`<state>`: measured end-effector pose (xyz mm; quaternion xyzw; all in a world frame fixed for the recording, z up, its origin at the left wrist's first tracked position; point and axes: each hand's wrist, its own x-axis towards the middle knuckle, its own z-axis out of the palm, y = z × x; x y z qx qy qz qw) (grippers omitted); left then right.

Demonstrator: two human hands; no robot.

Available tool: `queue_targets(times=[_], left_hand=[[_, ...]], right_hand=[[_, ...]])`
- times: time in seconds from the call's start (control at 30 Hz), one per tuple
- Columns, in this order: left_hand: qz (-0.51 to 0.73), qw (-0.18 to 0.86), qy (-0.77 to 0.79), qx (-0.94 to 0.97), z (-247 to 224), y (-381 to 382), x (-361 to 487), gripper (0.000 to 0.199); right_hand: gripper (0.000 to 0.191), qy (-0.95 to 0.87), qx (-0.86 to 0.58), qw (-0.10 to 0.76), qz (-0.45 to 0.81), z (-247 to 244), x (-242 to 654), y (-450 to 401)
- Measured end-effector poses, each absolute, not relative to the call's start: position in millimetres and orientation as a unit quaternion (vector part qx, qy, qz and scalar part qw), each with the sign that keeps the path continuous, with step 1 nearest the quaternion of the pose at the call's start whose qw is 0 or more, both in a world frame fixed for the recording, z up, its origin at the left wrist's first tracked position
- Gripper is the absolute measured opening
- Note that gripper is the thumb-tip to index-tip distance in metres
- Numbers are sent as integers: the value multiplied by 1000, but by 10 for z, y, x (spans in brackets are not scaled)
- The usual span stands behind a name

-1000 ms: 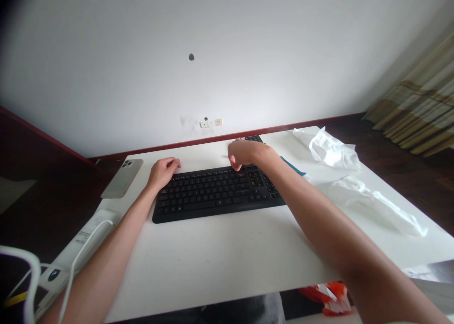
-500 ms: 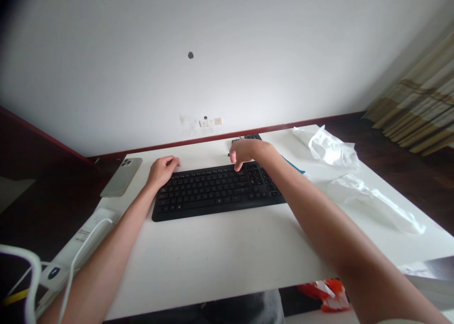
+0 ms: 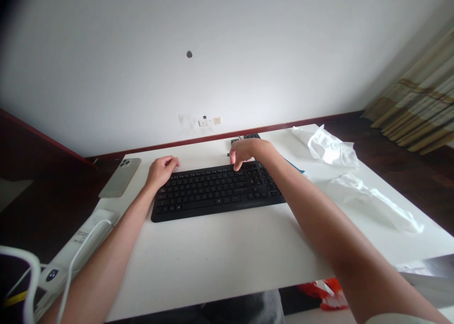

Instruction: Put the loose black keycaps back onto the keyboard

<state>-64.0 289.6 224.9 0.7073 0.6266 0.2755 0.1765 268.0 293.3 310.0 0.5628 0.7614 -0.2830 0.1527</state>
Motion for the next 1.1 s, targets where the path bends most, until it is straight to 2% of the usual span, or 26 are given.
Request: queue_targets(times=[0.4, 0.6, 0.7, 0.9, 1.1], left_hand=[[272, 171, 629, 708, 2233, 2910, -647, 33], [273, 172, 623, 712, 2232, 2910, -655, 34], [272, 174, 623, 713, 2237, 2905, -655, 35], [274, 178, 624, 709, 2240, 2901, -650, 34], [275, 179, 625, 708, 2238, 2907, -645, 32]], right_hand=[[30, 764, 567, 135, -278, 3030, 2696, 2940], [26, 769, 577, 145, -235, 3171, 2628, 2821], [25, 789, 563, 106, -221, 3222, 2644, 2807], [22, 811, 570, -36, -129, 3036, 2686, 2953], [25, 827, 556, -21, -79, 2850, 2603, 2987]])
